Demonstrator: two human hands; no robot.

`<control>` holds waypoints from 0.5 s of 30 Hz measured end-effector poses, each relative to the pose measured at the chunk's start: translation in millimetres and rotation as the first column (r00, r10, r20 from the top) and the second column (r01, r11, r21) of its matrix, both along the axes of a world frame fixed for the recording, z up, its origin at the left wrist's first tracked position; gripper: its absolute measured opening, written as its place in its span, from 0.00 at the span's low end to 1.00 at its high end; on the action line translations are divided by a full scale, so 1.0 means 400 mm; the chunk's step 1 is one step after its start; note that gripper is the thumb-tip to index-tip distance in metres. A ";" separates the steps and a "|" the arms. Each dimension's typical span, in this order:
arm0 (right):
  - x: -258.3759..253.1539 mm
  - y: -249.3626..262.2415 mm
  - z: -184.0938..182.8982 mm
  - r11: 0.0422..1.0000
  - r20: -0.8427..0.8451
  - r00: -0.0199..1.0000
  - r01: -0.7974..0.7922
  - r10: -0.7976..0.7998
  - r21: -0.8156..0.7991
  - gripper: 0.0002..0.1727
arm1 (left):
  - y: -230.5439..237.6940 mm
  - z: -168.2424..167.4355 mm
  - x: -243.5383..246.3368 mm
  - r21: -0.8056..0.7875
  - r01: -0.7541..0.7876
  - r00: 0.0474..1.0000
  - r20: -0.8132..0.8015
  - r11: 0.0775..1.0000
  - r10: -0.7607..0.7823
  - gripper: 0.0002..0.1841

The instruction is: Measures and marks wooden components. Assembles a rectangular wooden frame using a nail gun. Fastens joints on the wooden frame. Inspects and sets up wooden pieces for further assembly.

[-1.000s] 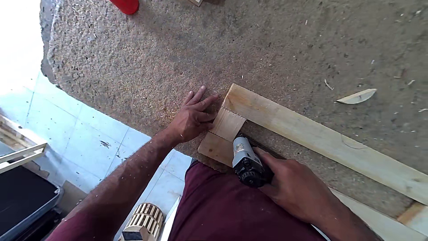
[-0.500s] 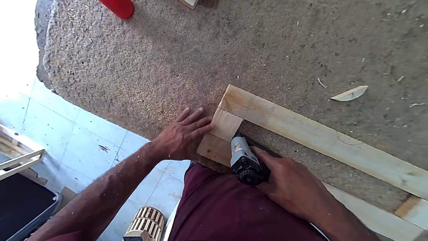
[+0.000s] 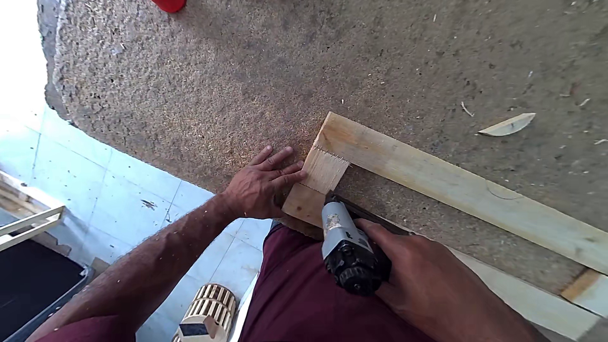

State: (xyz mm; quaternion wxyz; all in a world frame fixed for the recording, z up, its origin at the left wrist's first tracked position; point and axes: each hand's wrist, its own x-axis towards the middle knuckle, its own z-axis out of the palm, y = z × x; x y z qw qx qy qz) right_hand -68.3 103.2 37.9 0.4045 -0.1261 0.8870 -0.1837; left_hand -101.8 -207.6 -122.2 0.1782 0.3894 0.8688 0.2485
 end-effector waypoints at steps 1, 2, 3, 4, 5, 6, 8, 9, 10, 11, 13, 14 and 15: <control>-0.005 -0.015 -0.001 1.000 0.033 0.999 -0.005 0.006 -0.010 0.36 | 0.000 0.000 0.000 0.002 -0.003 1.000 0.003 1.000 0.003 0.51; -0.013 -0.032 -0.005 1.000 0.084 0.996 -0.011 0.011 -0.011 0.35 | 0.000 0.000 -0.001 0.006 -0.006 1.000 0.006 1.000 0.006 0.51; -0.024 -0.050 -0.011 1.000 0.146 0.989 -0.018 0.018 -0.004 0.35 | 0.000 -0.001 -0.002 0.012 -0.013 1.000 0.007 1.000 0.013 0.50; -0.034 -0.068 -0.018 0.999 0.206 0.978 -0.032 0.030 0.008 0.34 | 0.001 -0.001 -0.002 0.020 -0.020 1.000 0.010 1.000 0.020 0.48; -0.044 -0.085 -0.026 0.999 0.254 0.967 -0.045 0.039 0.020 0.34 | 0.002 0.000 -0.002 0.027 -0.025 1.000 0.007 0.999 0.025 0.47; -0.053 -0.100 -0.032 0.998 0.288 0.957 -0.057 0.046 0.032 0.34 | 0.003 0.002 -0.002 0.036 -0.030 1.000 0.006 0.999 0.030 0.45; -0.062 -0.121 -0.039 0.996 0.312 0.949 -0.071 0.051 0.052 0.32 | 0.004 0.005 -0.003 0.042 -0.038 0.999 0.008 0.998 0.037 0.42; -0.065 -0.127 -0.040 0.996 0.317 0.947 -0.071 0.049 0.059 0.32 | 0.004 0.005 -0.003 0.043 -0.038 0.999 0.010 0.998 0.038 0.42; -0.065 -0.130 -0.041 0.996 0.313 0.949 -0.070 0.048 0.061 0.32 | 0.003 0.005 -0.004 0.039 -0.036 0.999 0.009 0.999 0.035 0.42; -0.067 -0.132 -0.041 0.995 0.316 0.948 -0.072 0.049 0.062 0.32 | 0.003 0.006 -0.005 0.035 -0.033 0.999 0.009 0.999 0.032 0.41; -0.069 -0.133 -0.039 0.995 0.322 0.945 -0.083 0.058 0.064 0.32 | 0.002 0.004 -0.005 0.033 -0.029 1.000 0.003 0.999 0.029 0.41; -0.068 -0.133 -0.039 0.994 0.311 0.949 -0.085 0.061 0.064 0.32 | 0.002 0.002 -0.004 0.037 -0.028 1.000 0.001 0.999 0.028 0.42; -0.067 -0.134 -0.040 0.994 0.296 0.953 -0.087 0.064 0.064 0.31 | 0.001 0.002 -0.005 0.040 -0.026 1.000 0.000 0.999 0.026 0.41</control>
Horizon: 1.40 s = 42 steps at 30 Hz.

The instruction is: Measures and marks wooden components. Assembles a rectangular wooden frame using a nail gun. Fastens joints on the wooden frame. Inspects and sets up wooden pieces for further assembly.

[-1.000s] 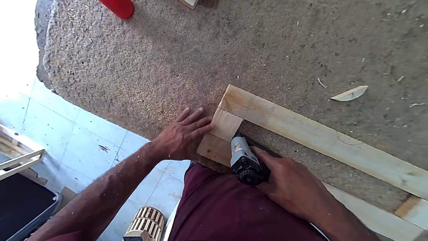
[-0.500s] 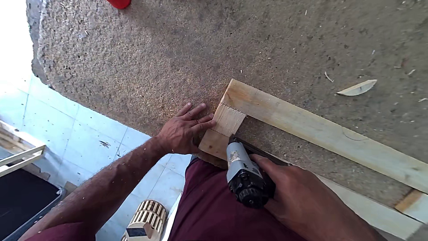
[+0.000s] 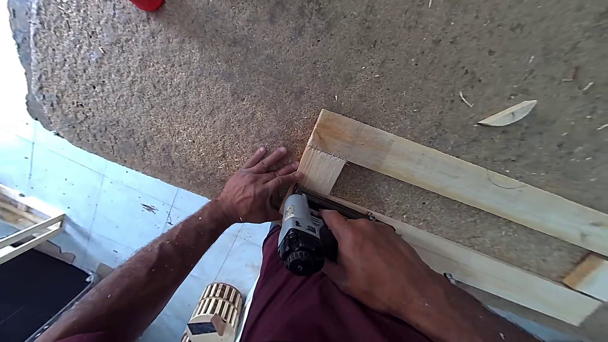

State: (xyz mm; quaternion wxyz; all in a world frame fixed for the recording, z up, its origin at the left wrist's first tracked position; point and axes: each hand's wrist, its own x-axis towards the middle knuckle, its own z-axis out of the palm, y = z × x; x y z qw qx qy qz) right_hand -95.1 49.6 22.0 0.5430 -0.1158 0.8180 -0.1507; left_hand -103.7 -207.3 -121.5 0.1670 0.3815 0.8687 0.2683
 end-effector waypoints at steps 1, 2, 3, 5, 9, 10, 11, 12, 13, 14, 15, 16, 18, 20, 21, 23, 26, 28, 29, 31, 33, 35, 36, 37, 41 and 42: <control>0.000 -0.001 0.000 1.000 -0.011 1.000 -0.001 0.001 0.001 0.31 | 0.000 0.000 -0.001 0.002 0.002 1.000 0.003 1.000 -0.002 0.41; -0.001 -0.003 0.001 1.000 -0.006 1.000 0.002 -0.002 0.004 0.31 | -0.001 0.001 -0.001 0.008 0.002 1.000 0.007 1.000 -0.002 0.41; -0.004 -0.006 0.003 1.000 0.014 1.000 0.009 -0.009 0.015 0.30 | -0.001 0.000 -0.001 0.014 0.001 1.000 0.009 1.000 -0.002 0.40; -0.018 -0.013 0.010 0.997 0.099 0.995 0.022 -0.029 0.069 0.30 | -0.001 0.000 -0.002 0.024 -0.001 1.000 0.011 1.000 0.001 0.39; -0.025 -0.009 0.016 0.991 0.191 0.979 0.049 -0.071 0.122 0.33 | -0.003 -0.010 0.005 0.031 -0.013 1.000 0.005 0.999 0.013 0.41; -0.024 -0.007 0.017 0.991 0.197 0.978 0.049 -0.074 0.127 0.32 | -0.003 -0.013 0.007 0.032 -0.014 1.000 -0.004 0.999 0.014 0.41; -0.025 -0.004 0.019 0.990 0.206 0.976 0.049 -0.077 0.135 0.31 | -0.004 -0.015 0.009 0.033 -0.014 1.000 -0.009 0.999 0.015 0.42; -0.022 -0.001 0.021 0.989 0.203 0.976 0.053 -0.081 0.139 0.30 | -0.004 -0.016 0.009 0.034 -0.016 1.000 -0.015 0.999 0.016 0.42; -0.016 0.005 0.020 0.989 0.188 0.979 0.058 -0.083 0.134 0.30 | -0.004 -0.016 0.009 0.034 -0.017 1.000 -0.018 0.999 0.017 0.43; -0.009 0.013 0.017 0.991 0.166 0.983 0.062 -0.082 0.121 0.31 | -0.003 -0.015 0.009 0.034 -0.020 1.000 -0.018 0.999 0.020 0.43; -0.003 0.020 0.014 0.992 0.154 0.985 0.066 -0.082 0.110 0.32 | -0.003 -0.014 0.009 0.031 -0.020 1.000 -0.018 0.999 0.021 0.44; 0.000 0.026 0.012 0.992 0.156 0.984 0.072 -0.088 0.106 0.31 | -0.003 -0.013 0.009 0.031 -0.021 1.000 -0.015 0.999 0.022 0.44; 0.005 0.034 0.009 0.991 0.170 0.980 0.084 -0.101 0.104 0.29 | -0.004 -0.016 0.008 0.035 -0.018 0.999 -0.027 0.999 0.019 0.45; 0.013 0.044 0.007 0.990 0.159 0.981 0.098 -0.113 0.098 0.31 | -0.006 -0.017 0.009 0.025 -0.005 0.999 -0.032 1.000 0.006 0.46; 0.017 0.049 0.006 0.990 0.157 0.981 0.101 -0.117 0.101 0.31 | -0.007 -0.018 0.009 0.019 0.000 0.999 -0.033 1.000 0.000 0.47; 0.028 0.060 0.005 0.988 0.152 0.980 0.113 -0.128 0.106 0.30 | -0.009 -0.020 0.008 0.024 0.001 0.999 -0.040 1.000 0.000 0.48; 0.045 0.079 0.001 0.987 0.126 0.981 0.133 -0.144 0.095 0.32 | -0.009 -0.020 0.009 0.027 0.004 0.999 -0.049 1.000 -0.002 0.50; 0.057 0.085 0.001 0.987 0.084 0.986 0.135 -0.143 0.090 0.30 | -0.009 -0.023 0.010 0.033 0.001 0.998 -0.055 0.999 0.001 0.50; 0.059 0.086 0.002 0.987 0.078 0.987 0.135 -0.142 0.090 0.30 | -0.010 -0.024 0.011 0.032 0.001 0.998 -0.055 0.999 0.001 0.50; 0.059 0.089 0.004 0.987 0.085 0.987 0.131 -0.139 0.094 0.30 | -0.012 -0.025 0.011 0.035 0.000 0.998 -0.055 0.999 0.002 0.50; 0.060 0.096 0.008 0.986 0.099 0.985 0.128 -0.138 0.107 0.30 | -0.015 -0.024 0.009 0.042 0.015 0.998 -0.056 0.999 -0.013 0.48; 0.065 0.104 0.007 0.985 0.101 0.984 0.134 -0.145 0.104 0.30 | -0.019 -0.026 0.010 0.058 0.038 0.997 -0.071 0.998 -0.034 0.45; 0.065 0.108 0.005 0.985 0.112 0.982 0.141 -0.151 0.098 0.32 | -0.021 -0.028 0.011 0.070 0.049 0.996 -0.080 0.996 -0.044 0.43; 0.062 0.111 0.005 0.985 0.136 0.978 0.145 -0.157 0.097 0.34 | -0.022 -0.029 0.011 0.088 0.062 0.995 -0.083 0.994 -0.054 0.41; 0.037 0.117 0.013 0.983 0.238 0.955 0.164 -0.178 0.078 0.30 | -0.025 -0.032 0.008 0.130 0.093 0.993 -0.088 0.987 -0.082 0.36; 0.036 0.120 0.015 0.981 0.245 0.950 0.188 -0.191 0.037 0.30 | -0.033 -0.027 0.012 0.126 0.091 0.993 -0.081 0.988 -0.081 0.35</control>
